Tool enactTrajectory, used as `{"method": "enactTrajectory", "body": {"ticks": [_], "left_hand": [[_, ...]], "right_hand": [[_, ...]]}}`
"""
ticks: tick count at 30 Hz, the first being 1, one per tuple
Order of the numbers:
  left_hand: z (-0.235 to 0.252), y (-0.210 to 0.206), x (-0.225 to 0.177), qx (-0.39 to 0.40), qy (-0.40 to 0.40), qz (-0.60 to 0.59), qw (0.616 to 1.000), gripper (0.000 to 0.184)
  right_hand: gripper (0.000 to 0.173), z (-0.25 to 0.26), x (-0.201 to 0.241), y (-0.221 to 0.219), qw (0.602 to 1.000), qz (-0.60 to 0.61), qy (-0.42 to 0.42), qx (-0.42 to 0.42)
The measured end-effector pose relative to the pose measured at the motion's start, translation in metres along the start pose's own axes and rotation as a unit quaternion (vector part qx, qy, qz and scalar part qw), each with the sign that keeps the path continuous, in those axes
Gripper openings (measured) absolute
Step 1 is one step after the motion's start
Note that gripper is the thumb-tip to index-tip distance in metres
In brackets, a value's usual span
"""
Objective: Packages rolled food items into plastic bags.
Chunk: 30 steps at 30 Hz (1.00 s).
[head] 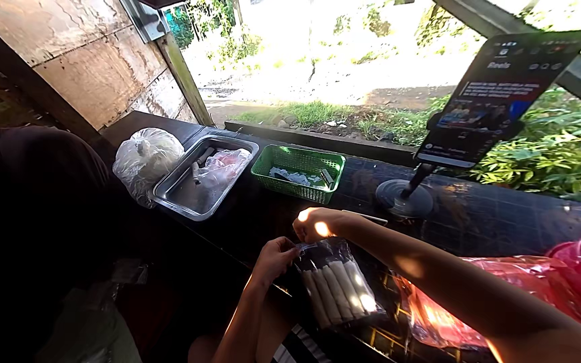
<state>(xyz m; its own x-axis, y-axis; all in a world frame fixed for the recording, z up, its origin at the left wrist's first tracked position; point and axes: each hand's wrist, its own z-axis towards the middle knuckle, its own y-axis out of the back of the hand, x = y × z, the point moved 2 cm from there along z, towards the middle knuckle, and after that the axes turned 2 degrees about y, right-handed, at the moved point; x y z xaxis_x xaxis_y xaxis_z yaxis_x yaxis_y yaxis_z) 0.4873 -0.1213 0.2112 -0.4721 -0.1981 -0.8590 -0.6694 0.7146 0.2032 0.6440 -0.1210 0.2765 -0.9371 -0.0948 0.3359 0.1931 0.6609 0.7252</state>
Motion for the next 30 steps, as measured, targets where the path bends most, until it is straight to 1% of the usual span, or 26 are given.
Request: {"method": "enactTrajectory", "body": {"ticks": [2, 6, 11, 16, 20, 23, 25, 27, 28, 29, 30], "left_hand": [[0.0, 0.0, 0.001, -0.006, -0.005, -0.004, 1.0, 0.009], [-0.001, -0.002, 0.002, -0.021, -0.009, 0.006, 1.0, 0.008], [-0.001, -0.002, 0.001, -0.044, -0.045, 0.062, 0.996, 0.011], [-0.007, -0.002, -0.005, -0.062, -0.066, 0.133, 0.987, 0.016], [-0.01, -0.002, -0.003, -0.07, -0.081, 0.132, 0.985, 0.017], [-0.012, -0.004, -0.001, -0.063, -0.069, 0.11, 0.99, 0.017], [-0.013, -0.006, -0.001, -0.065, -0.071, 0.106, 0.99, 0.016], [-0.015, -0.007, 0.0, -0.074, -0.092, 0.111, 0.987, 0.016], [-0.016, -0.007, 0.0, -0.079, -0.105, 0.116, 0.984, 0.016], [-0.017, -0.008, 0.001, -0.085, -0.116, 0.12, 0.982, 0.016], [-0.017, -0.008, 0.002, -0.09, -0.13, 0.12, 0.98, 0.016]], "right_hand": [[0.018, 0.0, -0.001, 0.0, 1.0, 0.007, 0.002, -0.007], [0.028, -0.004, -0.006, -0.003, 0.999, 0.045, 0.002, -0.021], [0.02, -0.006, -0.017, -0.009, 0.999, 0.044, 0.003, -0.021], [0.021, -0.013, -0.02, -0.012, 0.998, 0.059, -0.001, -0.029], [0.019, -0.019, -0.021, -0.017, 0.996, 0.067, 0.008, -0.065], [0.018, -0.025, -0.02, -0.024, 0.993, 0.064, 0.01, -0.102], [0.02, -0.03, -0.018, -0.03, 0.992, 0.051, 0.01, -0.119], [0.022, -0.036, -0.015, -0.037, 0.99, 0.031, 0.011, -0.14], [0.022, -0.039, -0.014, -0.044, 0.986, 0.023, 0.018, -0.166], [0.019, -0.04, -0.016, -0.056, 0.97, 0.01, 0.049, -0.24], [0.014, -0.038, -0.02, -0.07, 0.933, -0.017, 0.096, -0.345]]}}
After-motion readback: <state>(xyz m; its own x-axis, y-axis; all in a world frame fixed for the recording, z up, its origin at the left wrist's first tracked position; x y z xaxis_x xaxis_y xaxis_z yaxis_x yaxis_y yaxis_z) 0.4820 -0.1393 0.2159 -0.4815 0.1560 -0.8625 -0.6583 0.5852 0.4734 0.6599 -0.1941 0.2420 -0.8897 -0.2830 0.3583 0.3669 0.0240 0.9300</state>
